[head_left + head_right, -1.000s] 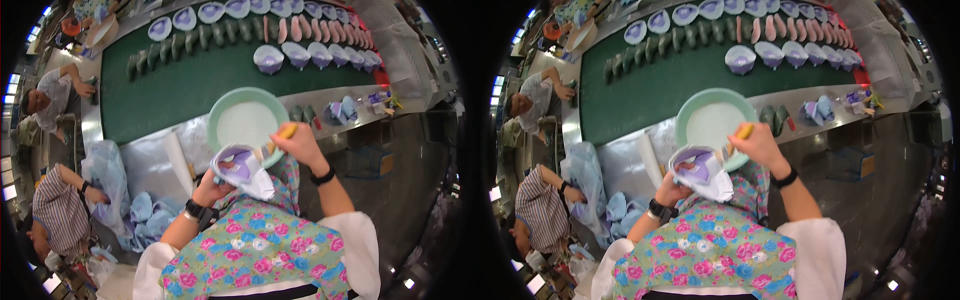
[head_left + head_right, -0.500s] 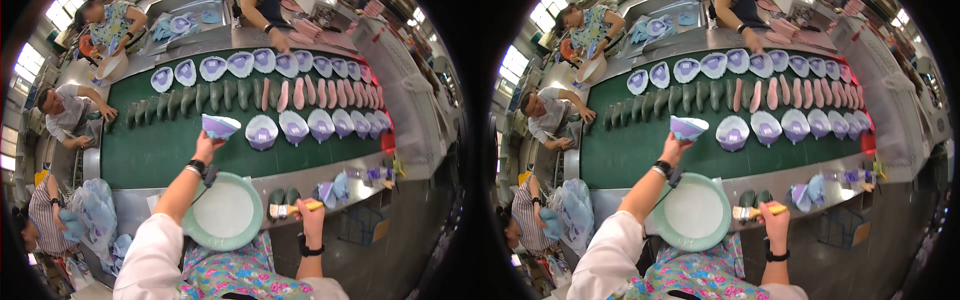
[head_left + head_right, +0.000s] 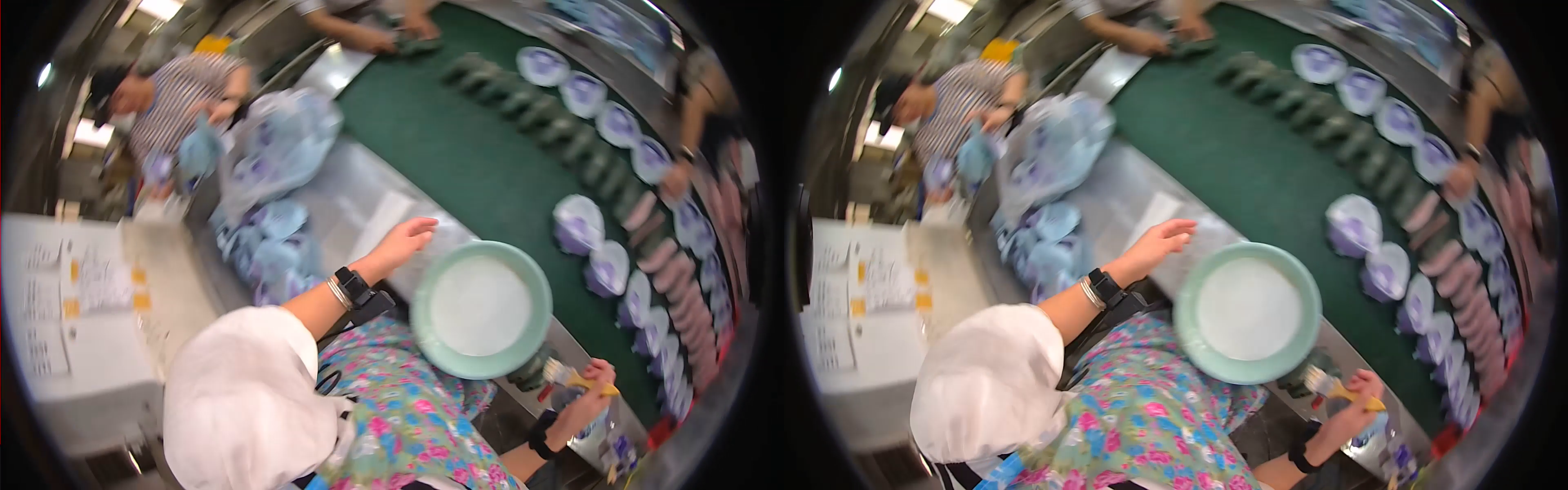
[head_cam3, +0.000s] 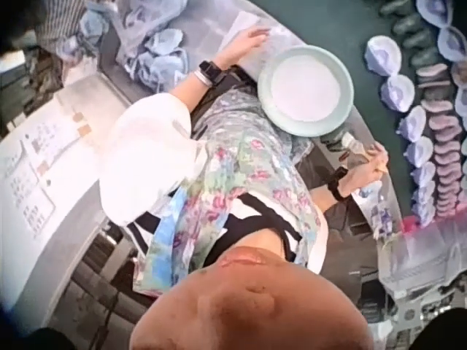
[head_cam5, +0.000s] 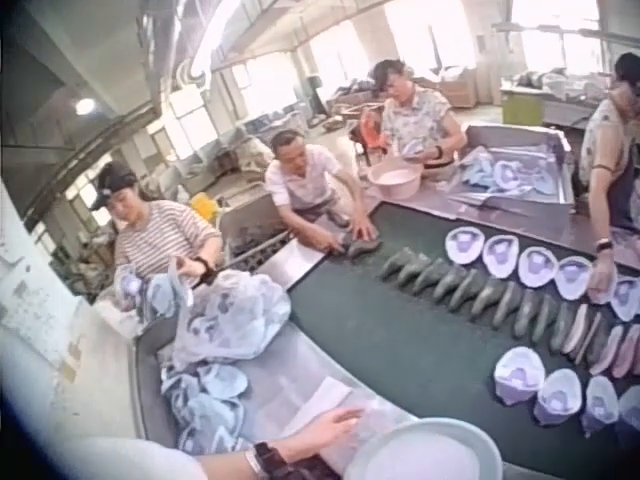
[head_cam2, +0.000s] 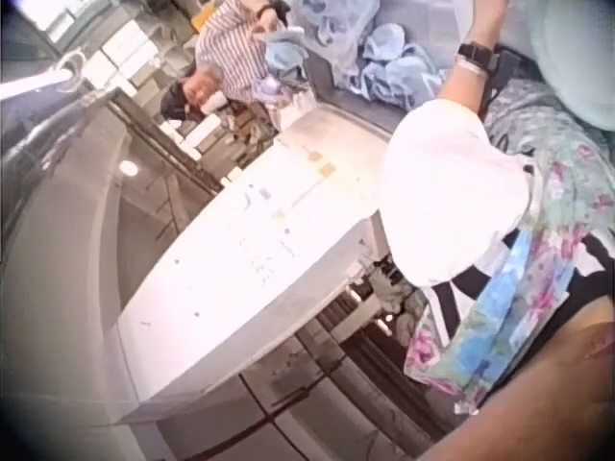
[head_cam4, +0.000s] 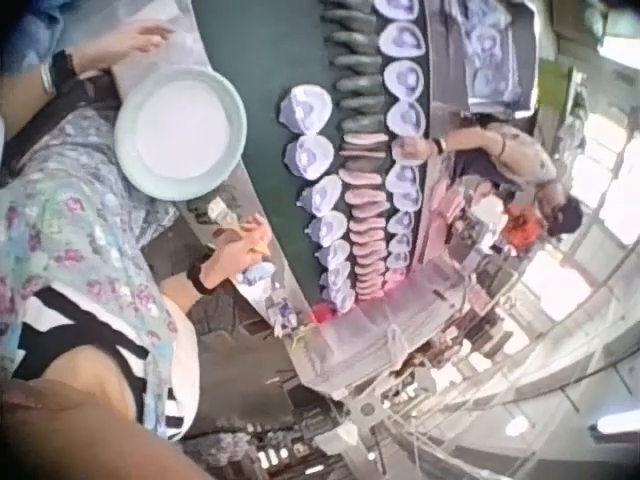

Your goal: Applying white adhesive liquid with a brush to the interior and edges of purple shoe components on a production line.

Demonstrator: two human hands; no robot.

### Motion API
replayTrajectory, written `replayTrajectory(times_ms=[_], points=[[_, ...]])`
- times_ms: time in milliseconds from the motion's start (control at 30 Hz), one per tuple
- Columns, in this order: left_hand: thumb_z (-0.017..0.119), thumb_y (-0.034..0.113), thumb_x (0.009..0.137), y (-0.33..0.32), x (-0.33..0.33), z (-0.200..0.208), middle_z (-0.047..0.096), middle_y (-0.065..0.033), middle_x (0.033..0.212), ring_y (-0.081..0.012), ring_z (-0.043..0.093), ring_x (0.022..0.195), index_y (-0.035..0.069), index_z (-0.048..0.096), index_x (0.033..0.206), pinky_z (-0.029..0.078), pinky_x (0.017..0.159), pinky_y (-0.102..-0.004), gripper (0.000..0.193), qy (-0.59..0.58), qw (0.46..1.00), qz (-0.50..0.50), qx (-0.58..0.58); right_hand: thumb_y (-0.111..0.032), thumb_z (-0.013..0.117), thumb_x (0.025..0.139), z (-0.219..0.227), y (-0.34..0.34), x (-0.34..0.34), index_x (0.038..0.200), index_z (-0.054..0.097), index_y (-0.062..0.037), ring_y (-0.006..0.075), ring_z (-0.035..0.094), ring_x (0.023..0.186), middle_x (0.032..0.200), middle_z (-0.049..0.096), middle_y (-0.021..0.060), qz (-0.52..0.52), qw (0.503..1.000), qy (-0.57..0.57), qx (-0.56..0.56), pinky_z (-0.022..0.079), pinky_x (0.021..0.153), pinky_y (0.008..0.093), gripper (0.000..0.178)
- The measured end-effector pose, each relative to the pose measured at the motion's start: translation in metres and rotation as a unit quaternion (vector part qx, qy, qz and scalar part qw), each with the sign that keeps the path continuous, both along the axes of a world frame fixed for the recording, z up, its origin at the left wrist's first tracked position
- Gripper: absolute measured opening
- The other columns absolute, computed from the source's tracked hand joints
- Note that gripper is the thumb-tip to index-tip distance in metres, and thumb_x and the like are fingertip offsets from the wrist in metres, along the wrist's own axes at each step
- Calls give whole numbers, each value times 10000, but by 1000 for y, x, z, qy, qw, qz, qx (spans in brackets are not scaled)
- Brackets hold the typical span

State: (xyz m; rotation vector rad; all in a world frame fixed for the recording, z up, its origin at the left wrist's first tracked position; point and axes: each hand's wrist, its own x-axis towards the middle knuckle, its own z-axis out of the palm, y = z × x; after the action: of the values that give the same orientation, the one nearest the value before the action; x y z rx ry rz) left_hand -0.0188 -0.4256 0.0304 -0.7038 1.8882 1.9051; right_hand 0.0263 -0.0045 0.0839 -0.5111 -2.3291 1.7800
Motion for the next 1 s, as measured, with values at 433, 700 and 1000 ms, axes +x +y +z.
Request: replayTrajectory(times_ms=[433, 700, 1000], points=[[684, 254, 772, -375, 207, -93, 609, -210, 1047, -378, 509, 1024, -14, 579, 1074, 400, 917, -424, 417, -39, 728, -10, -684, -227, 474, 983, 60, -208, -5, 808, 549, -34, 34, 445, 614, 790, 593, 20, 176, 983, -38, -39, 341, 533, 179, 271], [485, 506, 886, -351, 65, -222, 606, -122, 1006, -276, 577, 880, 94, 634, 1016, 458, 716, -421, 457, 203, 529, -247, -786, -91, 544, 817, 60, -197, 27, 923, 596, -19, 328, 592, 774, 800, 602, 158, 235, 962, 80, 111, 466, 690, 382, 138], [487, 415, 907, -15, -132, -198, 521, -161, 1185, -326, 549, 998, 113, 358, 1248, 469, 799, -490, 473, 493, -188, -147, -837, -174, 640, 772, 95, -223, 57, 816, 543, -38, 297, 530, 929, 930, 559, 99, 300, 905, 208, 219, 484, 695, 395, 172]])
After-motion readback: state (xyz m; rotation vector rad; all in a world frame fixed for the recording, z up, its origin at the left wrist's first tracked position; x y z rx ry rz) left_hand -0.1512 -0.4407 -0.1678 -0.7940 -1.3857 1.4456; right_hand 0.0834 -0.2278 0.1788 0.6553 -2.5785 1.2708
